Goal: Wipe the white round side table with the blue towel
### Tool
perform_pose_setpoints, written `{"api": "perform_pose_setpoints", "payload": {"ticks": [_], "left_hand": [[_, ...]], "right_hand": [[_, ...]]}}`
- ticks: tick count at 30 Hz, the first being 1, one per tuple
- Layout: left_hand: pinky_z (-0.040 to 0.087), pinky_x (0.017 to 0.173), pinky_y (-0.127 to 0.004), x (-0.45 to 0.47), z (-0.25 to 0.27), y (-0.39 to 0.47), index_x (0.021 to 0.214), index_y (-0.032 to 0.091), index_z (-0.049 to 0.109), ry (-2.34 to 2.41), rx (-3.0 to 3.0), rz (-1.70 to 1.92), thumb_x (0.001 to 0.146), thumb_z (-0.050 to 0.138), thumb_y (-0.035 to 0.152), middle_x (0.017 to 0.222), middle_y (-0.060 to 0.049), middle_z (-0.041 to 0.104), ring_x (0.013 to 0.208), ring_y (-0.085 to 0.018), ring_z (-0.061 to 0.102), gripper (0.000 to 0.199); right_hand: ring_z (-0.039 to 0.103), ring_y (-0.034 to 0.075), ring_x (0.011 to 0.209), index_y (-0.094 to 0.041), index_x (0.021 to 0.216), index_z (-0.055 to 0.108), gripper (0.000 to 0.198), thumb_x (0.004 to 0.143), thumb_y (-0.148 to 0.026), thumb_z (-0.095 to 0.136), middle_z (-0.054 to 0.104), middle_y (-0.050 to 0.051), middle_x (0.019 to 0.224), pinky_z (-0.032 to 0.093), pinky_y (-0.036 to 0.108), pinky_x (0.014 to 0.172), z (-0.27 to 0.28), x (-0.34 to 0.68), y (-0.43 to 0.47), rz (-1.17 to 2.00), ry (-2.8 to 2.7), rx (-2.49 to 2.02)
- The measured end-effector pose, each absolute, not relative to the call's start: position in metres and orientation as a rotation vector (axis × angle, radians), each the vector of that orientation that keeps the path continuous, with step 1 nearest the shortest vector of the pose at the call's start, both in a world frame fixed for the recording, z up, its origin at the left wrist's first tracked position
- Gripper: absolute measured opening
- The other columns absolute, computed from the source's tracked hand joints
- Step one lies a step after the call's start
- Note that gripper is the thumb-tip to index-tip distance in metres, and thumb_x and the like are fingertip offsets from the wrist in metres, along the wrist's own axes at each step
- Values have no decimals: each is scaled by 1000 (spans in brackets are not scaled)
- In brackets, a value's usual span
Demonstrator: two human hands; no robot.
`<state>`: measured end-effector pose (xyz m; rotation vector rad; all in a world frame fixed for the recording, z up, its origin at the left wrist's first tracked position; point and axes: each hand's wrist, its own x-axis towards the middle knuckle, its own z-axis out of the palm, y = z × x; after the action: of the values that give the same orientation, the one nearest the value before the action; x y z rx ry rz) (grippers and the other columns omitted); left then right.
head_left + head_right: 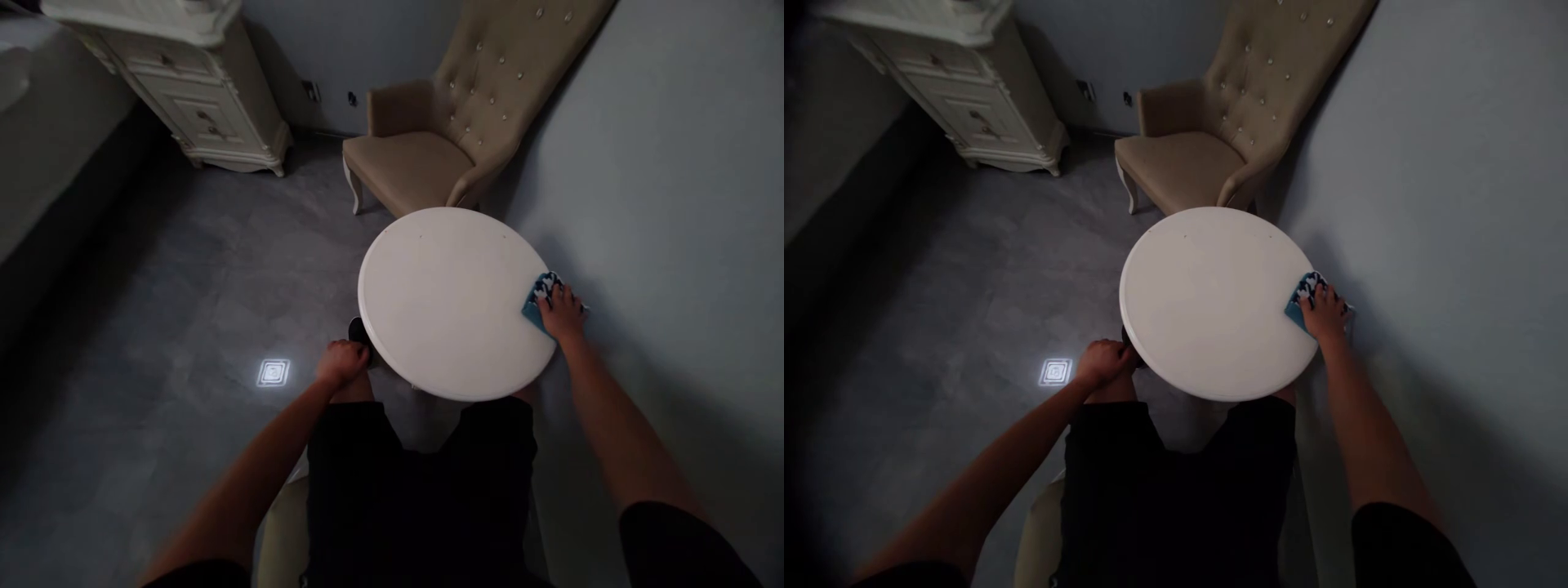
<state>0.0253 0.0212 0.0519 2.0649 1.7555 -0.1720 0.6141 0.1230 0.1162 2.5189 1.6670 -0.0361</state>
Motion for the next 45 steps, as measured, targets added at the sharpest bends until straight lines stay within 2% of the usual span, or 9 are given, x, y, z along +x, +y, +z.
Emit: {"api": "perform_pose_setpoints", "payload": {"ticks": [6,13,17,20,25,34,36,39,45], "left_hand": [[54,104,-44,20,46,20,111,18,90,1820,2045,-226,112,41,50,118,-19,86,113,-33,78,59],[55,104,-42,19,40,18,112,19,89,1875,2076,-301,112,41,45,120,-18,86,114,-33,79,55],[55,101,-38,26,41,20,109,21,89,1873,2087,-375,113,44,44,120,-15,87,114,-30,80,51],[55,100,-38,33,44,22,113,20,89,1899,2086,-467,114,42,46,118,-16,87,111,-30,81,54],[55,100,-37,43,45,21,115,20,89,1887,2128,-452,114,41,46,121,-16,86,114,-30,79,55],[55,102,-38,35,38,22,113,21,89,1866,2104,-388,114,42,47,123,-15,86,115,-30,78,53],[55,103,-38,34,39,22,112,22,90,1849,2107,-367,113,44,46,121,-15,87,115,-30,78,52],[56,103,-38,34,41,22,110,21,91,1836,2088,-344,113,45,47,119,-16,87,113,-30,79,52],[56,106,-39,34,42,22,110,20,90,1845,2072,-323,113,44,48,121,-17,86,116,-30,79,54]], "right_hand": [[12,58,172,-18,186,25,86,115,-67,23,12,18,194,13,89,131,126,482,154,-172,1922,2395],[13,56,171,-12,180,35,80,117,-59,45,24,15,191,4,86,132,136,245,150,-316,2536,2057],[14,46,176,-28,179,42,77,112,-64,55,28,-5,191,6,74,141,137,176,110,-371,2706,1930],[10,43,177,-31,179,44,76,112,-65,56,32,-9,189,3,69,143,136,185,91,-438,2737,1918],[9,48,175,-19,180,39,77,116,-60,51,26,6,192,-1,78,137,130,304,89,-442,2641,2039],[4,57,174,-17,187,20,87,116,-67,27,0,14,195,11,87,133,123,560,53,-224,2005,2322],[5,58,173,-15,186,19,87,116,-66,24,-3,16,195,12,89,131,121,564,49,-176,1979,2350],[7,61,172,-13,185,27,87,115,-66,25,8,18,194,11,91,129,122,527,54,-145,1992,2373],[11,61,172,-20,182,38,82,114,-65,37,20,13,193,10,92,130,135,355,60,-239,2252,2224]]}}
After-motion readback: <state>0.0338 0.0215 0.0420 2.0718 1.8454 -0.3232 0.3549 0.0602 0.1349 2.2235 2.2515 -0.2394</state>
